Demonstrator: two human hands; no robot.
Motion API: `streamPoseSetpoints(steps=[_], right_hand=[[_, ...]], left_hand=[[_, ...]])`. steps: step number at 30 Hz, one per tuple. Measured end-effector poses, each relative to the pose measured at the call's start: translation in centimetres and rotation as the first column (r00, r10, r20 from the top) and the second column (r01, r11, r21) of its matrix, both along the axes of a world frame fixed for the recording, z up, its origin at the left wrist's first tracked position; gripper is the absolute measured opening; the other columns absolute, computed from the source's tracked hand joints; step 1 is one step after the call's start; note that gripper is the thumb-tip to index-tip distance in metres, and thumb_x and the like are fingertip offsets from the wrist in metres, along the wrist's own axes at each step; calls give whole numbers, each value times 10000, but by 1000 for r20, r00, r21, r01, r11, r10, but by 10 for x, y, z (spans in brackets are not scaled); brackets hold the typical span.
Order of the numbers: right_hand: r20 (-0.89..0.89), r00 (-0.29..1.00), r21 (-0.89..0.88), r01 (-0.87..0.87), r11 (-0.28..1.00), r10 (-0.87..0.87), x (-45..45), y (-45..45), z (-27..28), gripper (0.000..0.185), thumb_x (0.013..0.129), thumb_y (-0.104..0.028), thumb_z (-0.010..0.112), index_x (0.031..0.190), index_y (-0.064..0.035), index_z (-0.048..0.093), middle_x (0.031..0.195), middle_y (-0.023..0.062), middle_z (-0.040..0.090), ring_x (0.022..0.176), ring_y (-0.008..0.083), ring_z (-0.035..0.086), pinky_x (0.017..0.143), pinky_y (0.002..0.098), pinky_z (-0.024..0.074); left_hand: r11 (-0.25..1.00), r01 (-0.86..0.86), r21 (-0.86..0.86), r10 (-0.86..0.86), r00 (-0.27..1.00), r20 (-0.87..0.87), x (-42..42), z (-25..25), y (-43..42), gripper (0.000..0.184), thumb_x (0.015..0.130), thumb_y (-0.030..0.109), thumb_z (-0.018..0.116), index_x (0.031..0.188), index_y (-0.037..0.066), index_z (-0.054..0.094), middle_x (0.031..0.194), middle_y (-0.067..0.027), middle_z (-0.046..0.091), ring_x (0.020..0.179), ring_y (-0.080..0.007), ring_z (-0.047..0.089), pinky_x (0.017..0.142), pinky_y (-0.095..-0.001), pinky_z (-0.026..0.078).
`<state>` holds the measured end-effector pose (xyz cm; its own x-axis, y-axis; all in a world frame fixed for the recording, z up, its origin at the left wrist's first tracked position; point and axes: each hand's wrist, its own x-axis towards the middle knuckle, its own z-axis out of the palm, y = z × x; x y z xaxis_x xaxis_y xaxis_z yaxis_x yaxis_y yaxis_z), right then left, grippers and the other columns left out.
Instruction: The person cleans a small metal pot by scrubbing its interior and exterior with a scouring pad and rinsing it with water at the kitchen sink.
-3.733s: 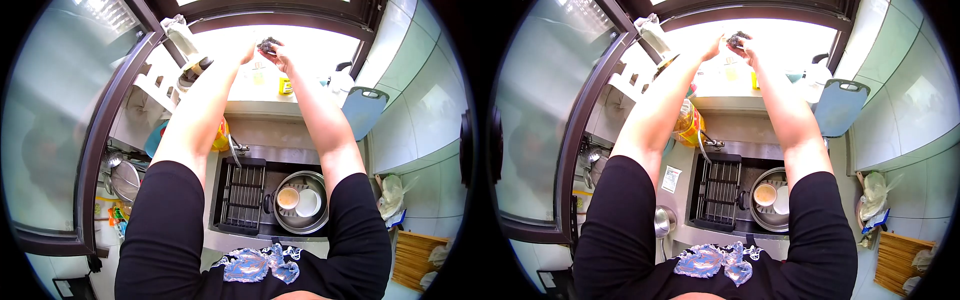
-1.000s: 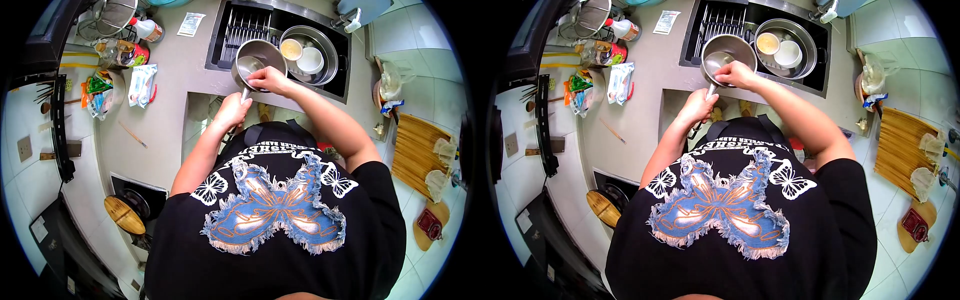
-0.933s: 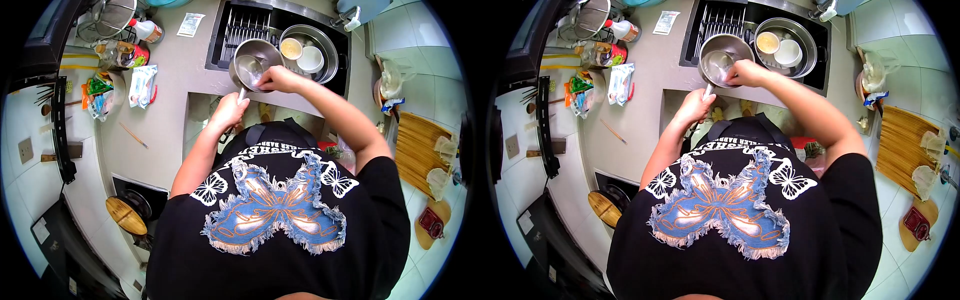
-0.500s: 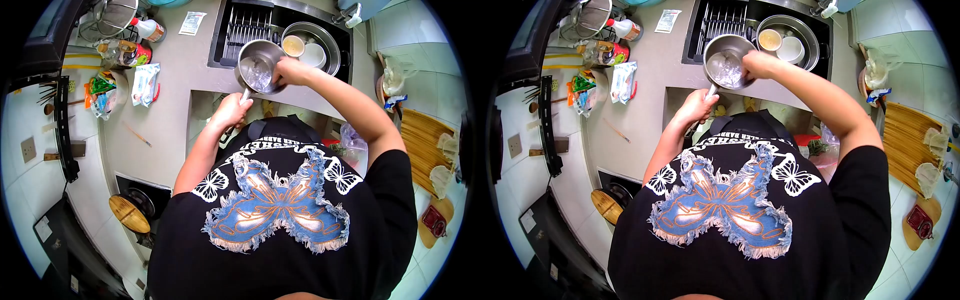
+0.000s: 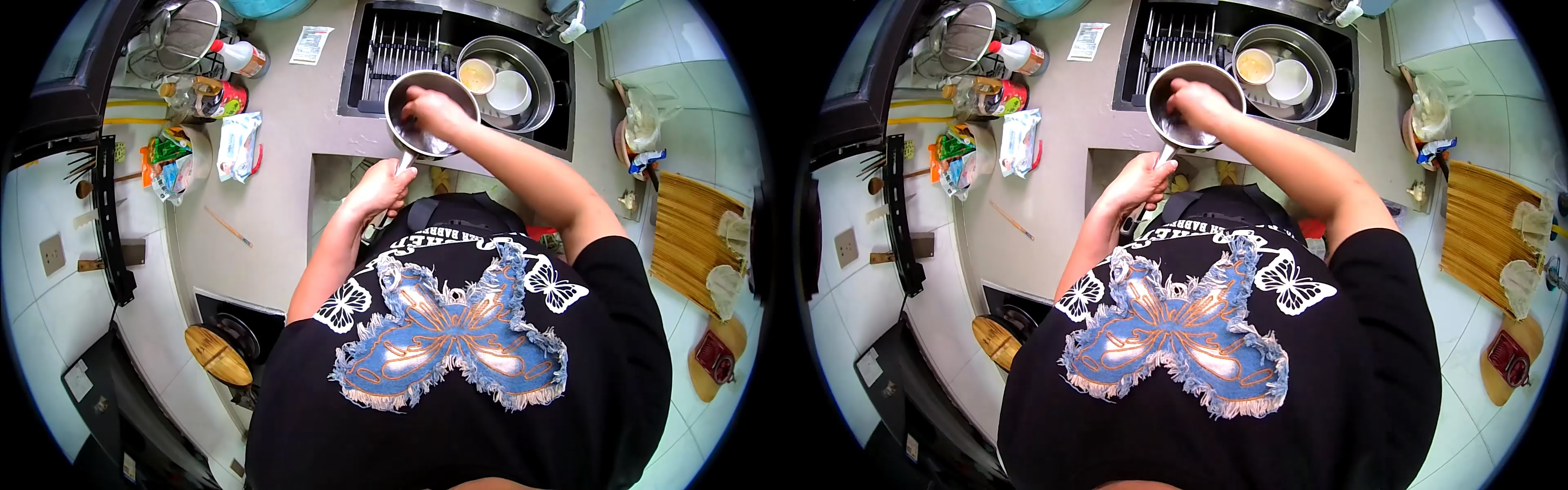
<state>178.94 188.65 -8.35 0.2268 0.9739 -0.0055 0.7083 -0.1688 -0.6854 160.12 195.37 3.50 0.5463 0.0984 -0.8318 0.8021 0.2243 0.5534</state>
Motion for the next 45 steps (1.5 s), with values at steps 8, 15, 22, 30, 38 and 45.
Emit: streamPoseSetpoints(steps=[8,15,22,30,38,45], right_hand=[[-192,973,-275,-182,944,131,-2,-9,18,254,660,-65,745,910,-107,764,908,144,703,858,330,693,798,409,552],[288,956,-51,-46,998,59,22,4,-2,130,747,-113,654,821,-78,755,907,133,683,846,332,684,762,428,556],[-146,961,130,-216,968,234,-5,12,14,351,657,-65,719,992,-152,773,994,140,674,933,316,663,832,404,536],[-159,964,-386,-259,886,213,-1,6,35,262,700,-68,747,960,-88,768,1006,152,689,909,341,687,802,394,551],[386,921,-222,148,964,-52,7,11,17,154,812,-125,634,848,0,718,909,209,686,856,348,705,733,426,588],[-113,990,100,-77,992,88,0,27,23,288,657,-101,755,943,-122,770,965,148,652,921,329,659,808,410,536]], left_hand=[[999,-44,18,43,999,9,0,2,3,272,1014,240,515,824,71,419,590,25,406,431,-80,370,374,-284,334],[998,-69,-11,69,997,-16,-3,8,9,262,1019,242,513,838,72,427,591,33,397,435,-77,369,376,-276,333],[998,-57,16,57,998,14,-5,9,11,263,1021,250,513,843,76,429,592,33,401,436,-73,372,377,-273,333],[993,-110,-43,111,994,13,-9,9,11,270,1020,252,511,834,76,425,592,28,400,435,-74,370,378,-274,333],[994,-104,22,103,993,50,-4,9,11,277,1014,238,519,819,63,428,601,22,415,426,-78,373,375,-280,338],[993,-60,103,54,997,58,-4,10,19,256,1006,222,534,839,46,452,607,14,433,424,-78,389,369,-283,342]])
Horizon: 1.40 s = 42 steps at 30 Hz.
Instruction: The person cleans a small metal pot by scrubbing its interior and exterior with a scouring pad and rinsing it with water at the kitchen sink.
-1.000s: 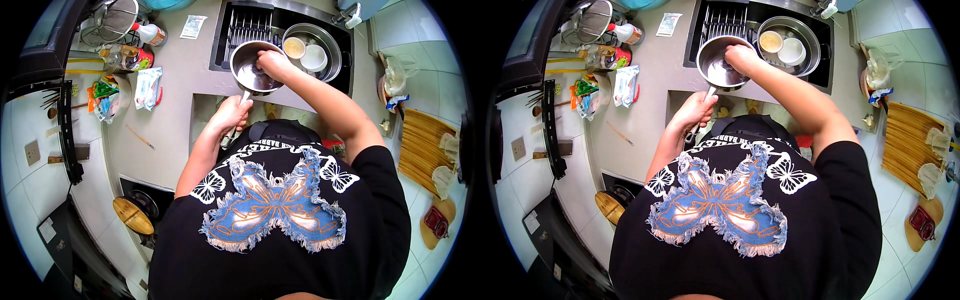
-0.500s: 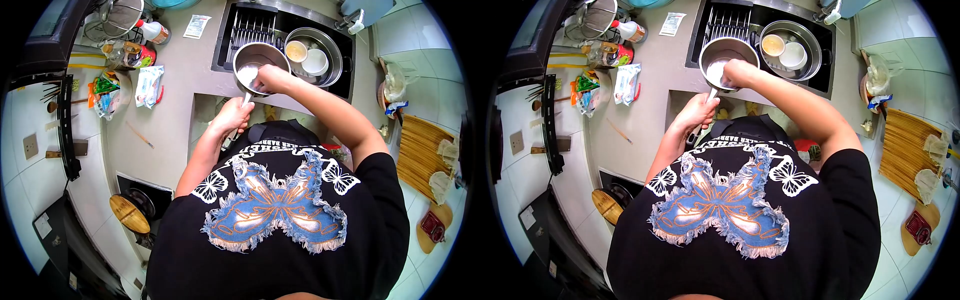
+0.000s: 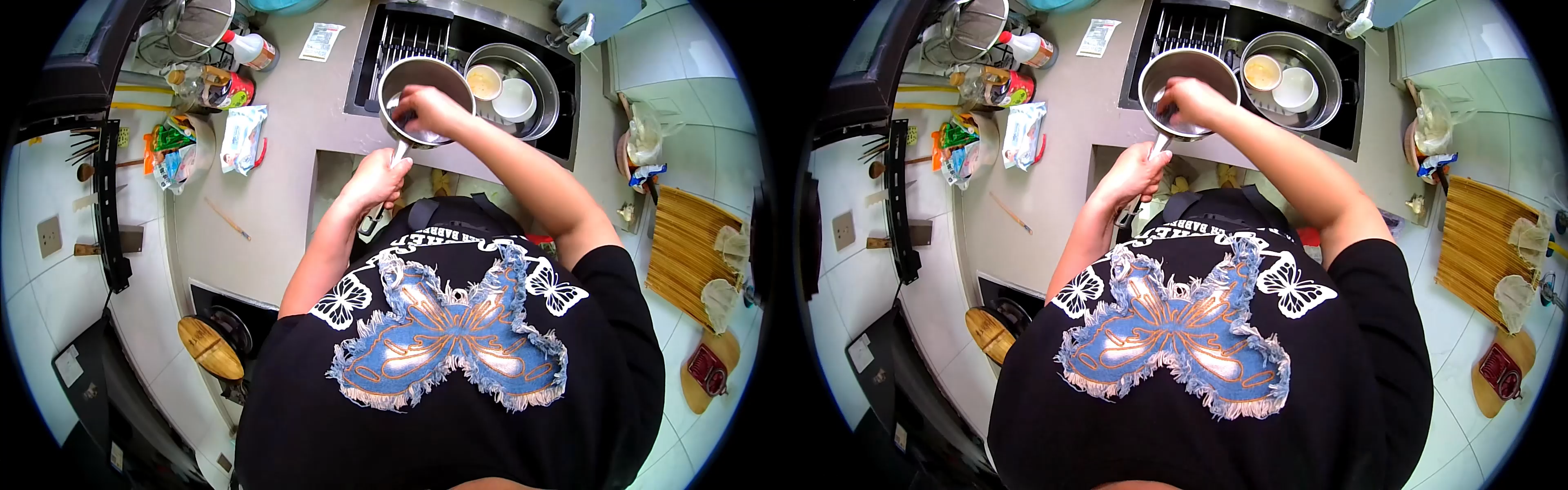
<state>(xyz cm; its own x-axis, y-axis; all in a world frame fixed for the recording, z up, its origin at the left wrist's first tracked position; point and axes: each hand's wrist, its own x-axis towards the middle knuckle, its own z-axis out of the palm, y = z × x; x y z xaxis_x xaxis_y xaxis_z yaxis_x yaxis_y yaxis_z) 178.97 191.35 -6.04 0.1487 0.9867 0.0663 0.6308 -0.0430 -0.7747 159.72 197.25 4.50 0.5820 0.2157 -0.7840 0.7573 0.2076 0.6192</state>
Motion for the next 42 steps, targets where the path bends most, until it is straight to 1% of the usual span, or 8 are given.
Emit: streamPoseSetpoints(steps=[6,10,15,21,27,31,37,42], right_hand=[[305,952,-478,149,866,4,3,-19,18,128,776,-49,629,855,-8,721,915,232,702,892,350,710,790,438,568],[-77,995,4,-64,998,64,2,-15,7,312,648,-98,760,959,-116,769,977,127,680,897,328,664,846,396,533],[505,860,-115,156,981,-77,26,-11,-15,135,714,-68,680,833,-35,736,931,161,683,879,357,685,773,449,556],[-27,997,58,-74,996,76,4,4,0,299,683,-64,721,971,-132,764,956,115,680,937,306,671,846,392,537],[495,867,-133,138,981,-55,17,5,6,124,735,-76,678,833,-74,754,946,137,685,876,353,687,805,423,562],[-7,985,-30,-174,984,174,-2,1,16,305,647,-55,763,945,-119,773,930,131,675,892,314,675,833,395,541],[536,843,-128,15,992,57,25,-3,13,134,788,-114,637,855,-73,746,934,126,687,877,338,689,777,411,564],[150,966,-229,-172,958,209,-1,-13,10,246,679,-45,728,909,-121,767,957,117,698,909,311,690,831,408,549]], left_hand=[[996,-46,-73,50,997,53,-1,-3,-6,254,1000,211,536,827,48,448,603,13,433,424,-82,408,365,-285,351],[999,44,24,-44,999,30,2,-5,-10,231,1019,231,521,872,79,428,581,36,391,414,-69,349,361,-264,304],[999,39,-20,-38,999,4,6,6,1,280,1025,254,530,825,90,423,572,54,370,422,-57,334,360,-261,290],[991,77,112,-82,996,46,4,4,10,297,1010,247,554,819,77,404,556,51,356,404,-59,330,354,-272,279],[1000,25,7,-25,999,42,-1,17,15,285,1023,265,541,827,100,416,554,62,337,404,-55,311,355,-259,274],[999,45,3,-45,997,57,-2,8,5,269,1026,249,530,842,94,410,562,56,339,406,-57,303,353,-257,268],[999,35,34,-36,999,11,-8,13,1,257,1022,242,533,850,86,422,565,50,348,404,-60,312,348,-262,267],[997,44,69,-51,993,103,-9,3,0,274,1018,244,541,834,83,417,565,51,360,405,-56,311,348,-255,266]])
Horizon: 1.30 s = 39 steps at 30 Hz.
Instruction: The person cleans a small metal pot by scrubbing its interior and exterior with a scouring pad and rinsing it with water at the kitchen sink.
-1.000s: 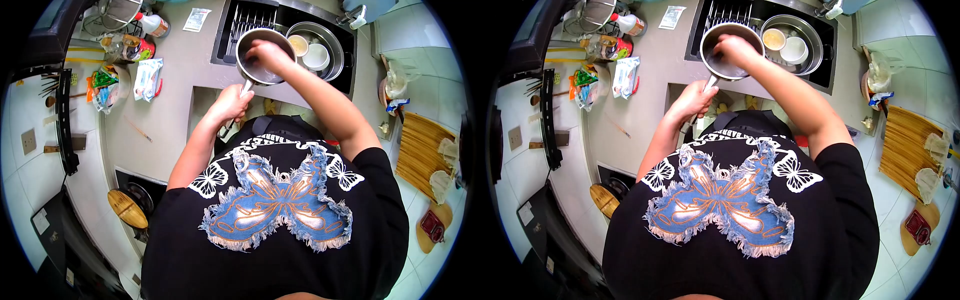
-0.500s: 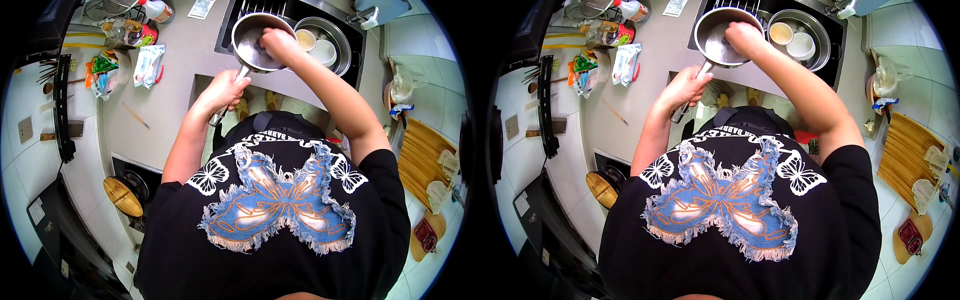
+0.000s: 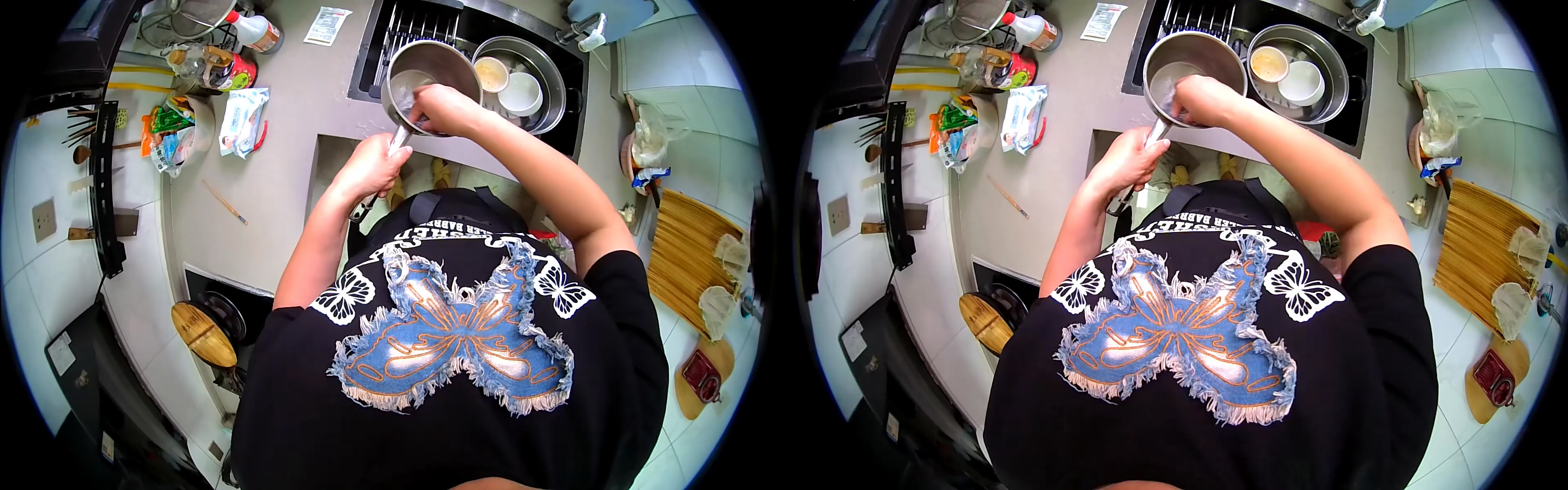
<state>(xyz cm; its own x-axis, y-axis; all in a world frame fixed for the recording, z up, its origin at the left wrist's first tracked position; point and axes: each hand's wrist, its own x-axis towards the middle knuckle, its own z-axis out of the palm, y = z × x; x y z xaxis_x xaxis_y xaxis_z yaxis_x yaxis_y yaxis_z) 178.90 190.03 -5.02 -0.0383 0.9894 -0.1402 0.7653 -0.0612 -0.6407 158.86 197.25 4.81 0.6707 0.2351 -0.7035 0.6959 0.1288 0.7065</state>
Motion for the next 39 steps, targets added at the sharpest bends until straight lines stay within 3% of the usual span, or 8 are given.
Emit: streamPoseSetpoints(steps=[7,14,19,22,27,31,34,39], right_hand=[[430,881,102,168,980,-196,17,2,-5,112,714,-90,681,801,-67,748,935,113,692,874,319,683,754,424,570],[-255,938,53,256,965,-235,1,9,-1,216,744,-81,652,934,-100,755,958,89,635,901,280,663,823,390,540],[479,852,206,125,970,-212,13,-3,0,155,763,-103,627,854,-87,751,924,111,676,917,305,659,820,405,547],[235,964,-299,192,935,-123,-4,-7,18,156,797,-130,636,859,-25,733,934,162,728,883,351,713,813,455,563],[-479,729,-197,454,869,-490,-19,2,6,378,862,-247,638,1168,-31,684,1055,197,713,976,310,688,895,375,516],[-251,968,-183,-64,981,17,31,-31,21,305,828,-127,627,1117,-113,726,991,113,738,873,263,702,835,373,536],[46,997,-311,-52,949,69,35,-25,28,270,790,-78,593,1008,-110,750,906,130,726,839,309,700,796,415,544],[-329,897,-212,232,949,-293,3,-26,36,311,908,-168,636,1188,-37,668,1040,190,707,922,305,679,877,368,514]], left_hand=[[994,-22,-106,14,997,-74,5,15,-2,304,1022,270,536,812,95,404,564,51,370,401,-59,334,351,-260,310],[994,84,-69,-88,995,-52,4,4,-1,284,1031,236,510,817,74,420,567,38,387,399,-73,347,349,-271,315],[1000,27,-6,-27,999,-28,1,1,5,275,1025,216,519,820,55,432,562,22,411,385,-82,357,346,-282,321],[999,22,50,-21,1000,-15,5,-8,-3,266,1014,204,530,821,44,444,558,16,422,382,-89,382,344,-289,332],[972,100,213,-93,995,-43,9,-7,-4,269,991,199,555,806,25,465,551,-5,451,370,-116,431,346,-309,355],[932,155,327,-156,988,-22,6,-21,9,287,986,221,566,810,15,470,533,-12,458,366,-121,439,351,-312,358],[885,215,412,-222,975,-33,5,-22,11,304,975,247,590,819,5,492,512,-26,464,367,-135,459,364,-332,371],[849,204,487,-242,970,14,9,-22,2,311,968,241,589,792,-4,513,539,-71,514,395,-162,497,399,-357,404]])
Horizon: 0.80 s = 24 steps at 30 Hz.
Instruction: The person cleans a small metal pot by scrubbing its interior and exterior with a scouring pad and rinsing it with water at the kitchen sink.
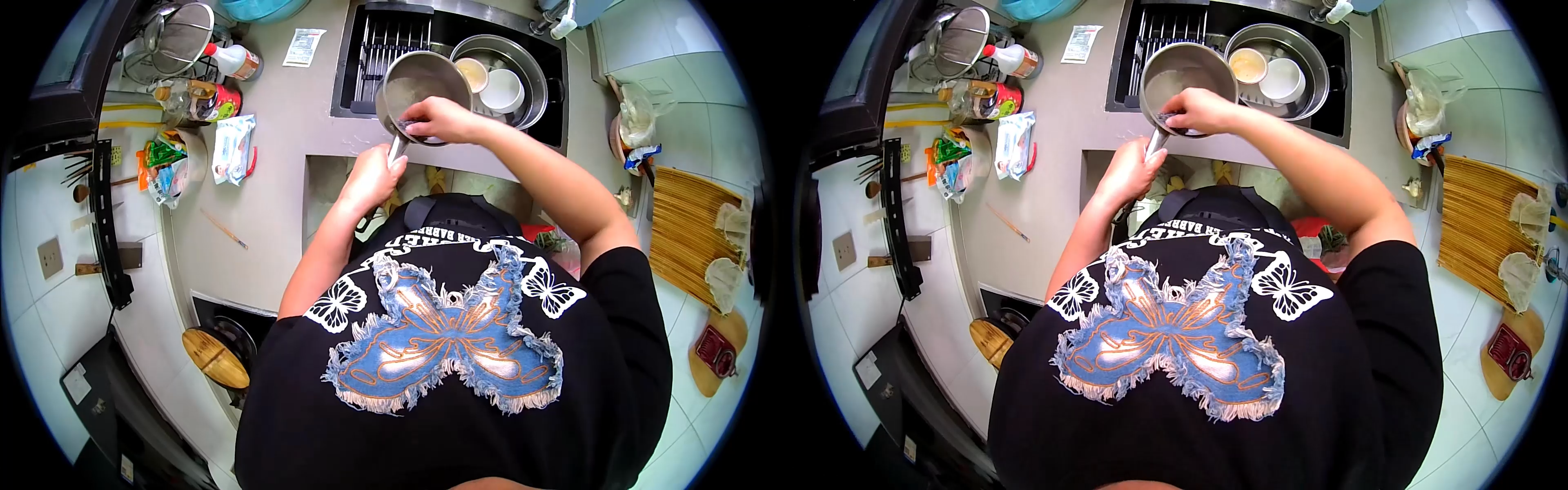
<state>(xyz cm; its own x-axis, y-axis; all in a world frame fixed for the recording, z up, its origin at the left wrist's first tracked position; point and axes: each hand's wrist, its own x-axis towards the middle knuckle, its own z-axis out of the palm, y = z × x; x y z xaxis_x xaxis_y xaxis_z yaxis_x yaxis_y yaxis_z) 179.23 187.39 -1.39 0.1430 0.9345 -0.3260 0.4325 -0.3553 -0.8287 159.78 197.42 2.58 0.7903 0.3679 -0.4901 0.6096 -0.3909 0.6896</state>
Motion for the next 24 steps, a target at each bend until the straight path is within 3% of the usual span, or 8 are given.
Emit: streamPoseSetpoints(steps=[2,5,7,10,16,20,22,24], right_hand=[[-221,954,-10,-208,978,201,28,-11,-5,333,866,-107,674,1194,-47,680,1051,149,719,927,267,675,892,337,512],[349,856,-209,-326,922,382,58,-13,-2,158,758,-160,743,904,-116,784,947,96,738,902,231,684,886,350,480],[824,491,-134,-314,940,282,61,-1,-10,73,684,-221,742,737,-173,757,858,14,711,997,169,627,908,322,415],[968,222,8,-489,872,116,49,-2,-31,64,720,-196,677,724,-171,735,971,-33,642,1036,182,554,868,294,432],[275,907,-227,-261,938,319,13,-9,-36,193,784,-187,660,901,-63,750,955,160,716,919,350,675,818,433,539],[-129,958,-145,237,961,-255,-10,28,-28,164,777,-127,672,842,16,717,790,198,699,757,295,693,713,410,534],[-593,421,-354,630,692,-686,1,43,-32,130,837,-82,637,792,32,681,750,163,680,676,223,661,606,360,545],[-709,-256,-518,821,238,-657,19,47,-39,84,895,-38,603,855,20,649,785,110,665,599,177,629,538,281,563]], left_hand=[[1000,3,9,-3,1000,4,-4,5,6,313,967,238,588,788,-8,514,552,-76,525,406,-163,504,407,-359,410],[995,59,-78,-69,989,-134,-1,23,7,300,980,233,573,801,6,493,553,-41,499,409,-137,481,400,-337,404],[987,-4,-161,-23,987,-161,5,17,2,298,984,234,570,801,14,486,549,-26,481,404,-129,468,390,-329,392],[967,-73,-246,32,986,-166,13,17,-4,300,991,241,568,797,32,471,545,2,446,388,-113,438,361,-316,356],[959,-102,-265,58,984,-169,11,10,1,290,991,222,572,799,28,476,537,0,447,382,-109,429,348,-311,341],[959,-34,-283,-26,978,-208,13,18,-10,290,996,243,555,839,8,492,562,-35,485,396,-134,460,372,-333,377],[988,127,-92,-136,986,-99,8,3,-11,298,989,252,553,864,-16,514,573,-75,515,421,-171,512,413,-362,423],[988,157,-11,-157,986,-48,15,0,-17,294,984,249,555,877,-23,518,586,-93,530,435,-187,535,435,-375,440]])
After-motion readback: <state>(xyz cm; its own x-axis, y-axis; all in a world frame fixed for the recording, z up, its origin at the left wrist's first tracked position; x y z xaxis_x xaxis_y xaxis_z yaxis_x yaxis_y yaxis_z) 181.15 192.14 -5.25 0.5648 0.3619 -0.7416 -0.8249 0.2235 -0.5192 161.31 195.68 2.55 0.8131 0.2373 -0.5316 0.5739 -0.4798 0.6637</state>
